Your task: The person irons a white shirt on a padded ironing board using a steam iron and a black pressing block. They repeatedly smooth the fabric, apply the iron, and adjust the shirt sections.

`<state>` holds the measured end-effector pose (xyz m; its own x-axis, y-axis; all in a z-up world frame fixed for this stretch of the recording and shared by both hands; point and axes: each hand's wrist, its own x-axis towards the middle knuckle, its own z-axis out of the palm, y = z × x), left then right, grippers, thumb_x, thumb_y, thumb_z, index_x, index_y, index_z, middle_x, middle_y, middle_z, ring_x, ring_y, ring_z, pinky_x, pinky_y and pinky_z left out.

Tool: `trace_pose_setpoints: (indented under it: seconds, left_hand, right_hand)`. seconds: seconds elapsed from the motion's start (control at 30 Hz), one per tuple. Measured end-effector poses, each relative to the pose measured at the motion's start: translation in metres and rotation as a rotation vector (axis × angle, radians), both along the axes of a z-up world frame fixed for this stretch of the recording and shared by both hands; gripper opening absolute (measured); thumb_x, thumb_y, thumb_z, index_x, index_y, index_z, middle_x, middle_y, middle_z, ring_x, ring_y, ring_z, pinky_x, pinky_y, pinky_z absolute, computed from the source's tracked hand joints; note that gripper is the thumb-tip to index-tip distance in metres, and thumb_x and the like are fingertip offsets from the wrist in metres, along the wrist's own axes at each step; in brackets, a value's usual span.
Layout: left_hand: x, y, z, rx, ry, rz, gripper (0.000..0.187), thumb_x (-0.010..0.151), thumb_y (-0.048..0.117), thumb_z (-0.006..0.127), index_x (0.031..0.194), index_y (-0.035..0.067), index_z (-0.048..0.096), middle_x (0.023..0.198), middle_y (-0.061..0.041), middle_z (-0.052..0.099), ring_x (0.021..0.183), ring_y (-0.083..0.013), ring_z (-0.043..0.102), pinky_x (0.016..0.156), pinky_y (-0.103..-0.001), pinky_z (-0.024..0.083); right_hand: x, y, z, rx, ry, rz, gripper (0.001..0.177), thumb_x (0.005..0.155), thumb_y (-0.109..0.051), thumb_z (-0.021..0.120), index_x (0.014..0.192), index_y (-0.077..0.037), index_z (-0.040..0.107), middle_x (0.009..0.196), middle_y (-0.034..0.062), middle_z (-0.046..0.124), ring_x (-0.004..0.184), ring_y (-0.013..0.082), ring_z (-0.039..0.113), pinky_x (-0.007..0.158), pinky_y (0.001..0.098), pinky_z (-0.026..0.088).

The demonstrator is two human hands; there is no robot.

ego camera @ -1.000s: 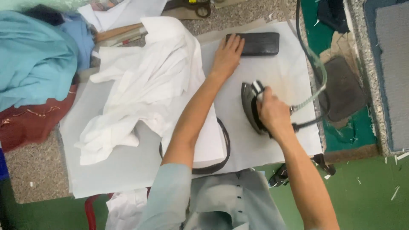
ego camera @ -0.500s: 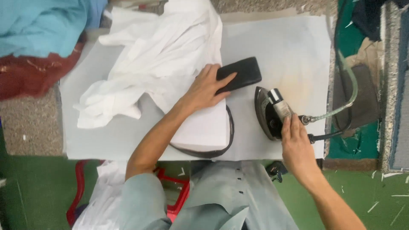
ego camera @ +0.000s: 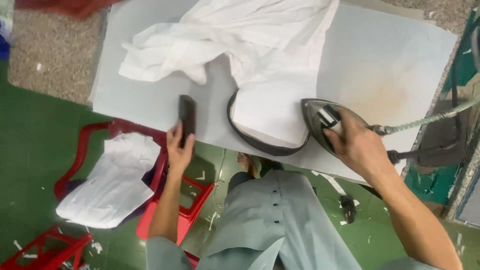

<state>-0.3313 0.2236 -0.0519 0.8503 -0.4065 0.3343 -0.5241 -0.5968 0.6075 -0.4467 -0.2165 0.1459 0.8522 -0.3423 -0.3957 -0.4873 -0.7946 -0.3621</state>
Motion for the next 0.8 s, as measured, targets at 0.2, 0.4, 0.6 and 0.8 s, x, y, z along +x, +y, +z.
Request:
trace_pose_setpoints:
  seconds: [0.2, 0.4, 0.6, 0.8]
  left_hand:
    - [-0.018, 0.004, 0.02, -1.433, 1.137, 0.87, 0.068, 0.097, 0.051, 0.071, 0.153, 0.025, 0.042, 0.156, -0.024, 0.041, 0.144, -0.0408, 0.045, 0.115, -0.062, 0.039]
    - [-0.096, 0.027, -0.059, -1.704, 1.18, 0.639, 0.083, 0.074, 0.056, 0.077, 0.139, 0.009, 0.055, 0.137, -0.026, 0.061, 0.115, -0.0399, 0.067, 0.101, -0.052, 0.054]
    - [-0.13, -0.021, -0.01, -1.897, 1.185, 0.373, 0.068, 0.078, 0.033, 0.073, 0.134, -0.002, 0.057, 0.132, -0.032, 0.063, 0.12, -0.0489, 0.063, 0.104, -0.061, 0.048]
    - [-0.17, -0.075, -0.024, -2.017, 1.057, 0.302, 0.072, 0.084, 0.045, 0.068, 0.135, -0.004, 0.053, 0.13, -0.03, 0.062, 0.111, -0.0443, 0.064, 0.1, -0.055, 0.048]
  right_hand:
    - [0.072, 0.1, -0.02, -0.151, 0.097, 0.601, 0.057, 0.101, -0.052, 0.049, 0.14, -0.01, 0.047, 0.103, 0.0229, 0.074, 0.091, 0.0424, 0.076, 0.083, 0.0532, 0.061]
    - [0.122, 0.146, -0.032, -0.287, -0.03, 0.813, 0.049, 0.107, -0.053, 0.043, 0.118, -0.006, 0.055, 0.083, 0.019, 0.07, 0.076, 0.0422, 0.076, 0.071, 0.0519, 0.061]
    - [0.148, 0.159, -0.038, -0.369, -0.136, 0.964, 0.046, 0.108, -0.052, 0.043, 0.11, -0.008, 0.055, 0.077, 0.0153, 0.069, 0.072, 0.036, 0.076, 0.066, 0.0463, 0.061]
    - [0.147, 0.15, -0.034, -0.165, -0.085, 0.935, 0.041, 0.109, -0.046, 0.044, 0.105, -0.005, 0.051, 0.076, 0.0239, 0.068, 0.076, 0.0454, 0.075, 0.066, 0.0522, 0.061]
